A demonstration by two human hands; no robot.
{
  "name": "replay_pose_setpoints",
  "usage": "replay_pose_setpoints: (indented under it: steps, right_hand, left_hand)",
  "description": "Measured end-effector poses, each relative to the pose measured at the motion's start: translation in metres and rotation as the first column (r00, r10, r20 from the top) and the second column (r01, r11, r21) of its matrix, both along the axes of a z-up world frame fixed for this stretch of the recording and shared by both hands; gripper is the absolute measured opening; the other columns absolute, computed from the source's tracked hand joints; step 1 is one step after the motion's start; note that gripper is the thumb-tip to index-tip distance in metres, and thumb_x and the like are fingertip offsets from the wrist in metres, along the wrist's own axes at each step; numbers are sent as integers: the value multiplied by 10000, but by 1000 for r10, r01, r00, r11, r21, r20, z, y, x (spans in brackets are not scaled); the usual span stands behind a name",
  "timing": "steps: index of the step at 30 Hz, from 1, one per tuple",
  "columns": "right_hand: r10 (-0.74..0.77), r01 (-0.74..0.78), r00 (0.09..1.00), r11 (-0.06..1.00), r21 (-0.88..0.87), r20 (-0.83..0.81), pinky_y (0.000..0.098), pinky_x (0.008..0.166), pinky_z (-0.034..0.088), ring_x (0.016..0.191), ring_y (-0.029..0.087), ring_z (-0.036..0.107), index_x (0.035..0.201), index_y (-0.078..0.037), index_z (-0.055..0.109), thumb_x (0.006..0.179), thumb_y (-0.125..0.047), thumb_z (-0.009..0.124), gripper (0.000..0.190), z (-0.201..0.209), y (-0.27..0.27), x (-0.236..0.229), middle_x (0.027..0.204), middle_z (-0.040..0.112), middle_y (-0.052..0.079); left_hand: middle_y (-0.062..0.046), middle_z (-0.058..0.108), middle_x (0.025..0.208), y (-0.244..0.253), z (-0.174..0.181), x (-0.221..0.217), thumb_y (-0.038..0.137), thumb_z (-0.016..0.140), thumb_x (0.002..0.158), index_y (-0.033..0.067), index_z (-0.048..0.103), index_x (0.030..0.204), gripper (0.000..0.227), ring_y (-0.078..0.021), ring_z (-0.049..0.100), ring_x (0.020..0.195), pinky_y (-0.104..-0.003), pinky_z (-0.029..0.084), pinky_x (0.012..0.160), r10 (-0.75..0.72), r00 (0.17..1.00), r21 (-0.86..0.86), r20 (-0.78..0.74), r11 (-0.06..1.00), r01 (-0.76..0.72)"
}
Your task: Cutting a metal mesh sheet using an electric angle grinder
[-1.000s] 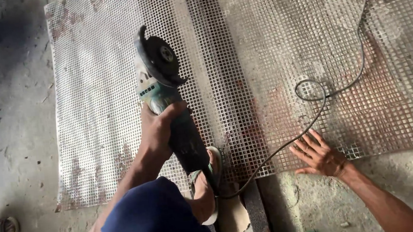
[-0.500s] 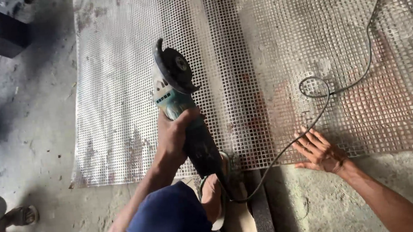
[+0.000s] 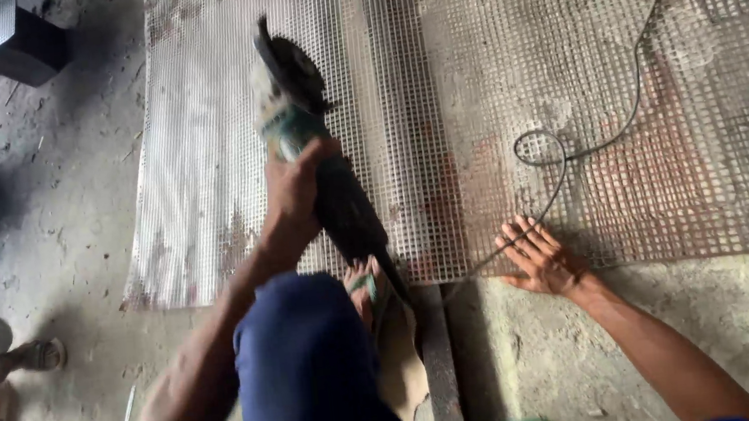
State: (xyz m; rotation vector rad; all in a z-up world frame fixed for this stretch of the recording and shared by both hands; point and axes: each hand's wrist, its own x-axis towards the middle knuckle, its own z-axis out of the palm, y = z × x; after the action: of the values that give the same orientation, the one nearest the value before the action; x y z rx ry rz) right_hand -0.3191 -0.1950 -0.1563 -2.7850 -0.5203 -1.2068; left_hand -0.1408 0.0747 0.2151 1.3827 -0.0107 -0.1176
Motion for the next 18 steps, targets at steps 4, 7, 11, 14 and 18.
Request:
replay_pose_setpoints:
  steps: [4,7,11,14,18]
  right_hand:
    - [18,-18,1000,1000,-11,4,555,1107,456,1294,449,588,1244,-113,683,891,-729,460,744,-21,-1,2,1380,635,194]
    - [-50,50,999,998,-37,2,536,1087,476,1250,435,615,1247,-124,680,883,-736,457,746,-17,-5,1,1350,648,180]
    - [-37,36,999,998,-55,-18,526,1066,489,1223,436,636,1282,-120,669,897,-686,484,709,-6,-1,-5,1310,663,185]
    - [-18,18,999,1000,-4,-39,525,1057,504,1173,423,656,1258,-81,670,929,-655,492,685,43,11,-4,1200,684,181]
    - [-47,51,995,998,36,-90,572,1099,459,1265,456,591,1276,-86,660,923,-607,544,640,39,15,-5,1345,635,211]
  left_hand:
    - [-90,572,721,-4,24,6,-8,808,649,34,543,927,387,-204,610,578,-370,539,501,4,990,11,143,1000,-6]
    - [-102,581,702,-25,26,31,-18,813,632,39,550,918,393,-211,622,554,-379,541,485,-46,986,27,159,999,42]
    - [-155,614,721,-34,-3,52,-39,821,652,27,551,951,409,-259,685,559,-391,586,504,-87,981,13,173,996,86]
    - [-116,596,735,-45,-38,79,11,816,655,32,563,955,393,-217,641,595,-390,536,510,-93,978,6,189,996,94]
    - [-93,586,790,-58,-89,115,62,811,657,31,572,1005,423,-194,588,651,-383,509,582,-173,981,59,89,984,168]
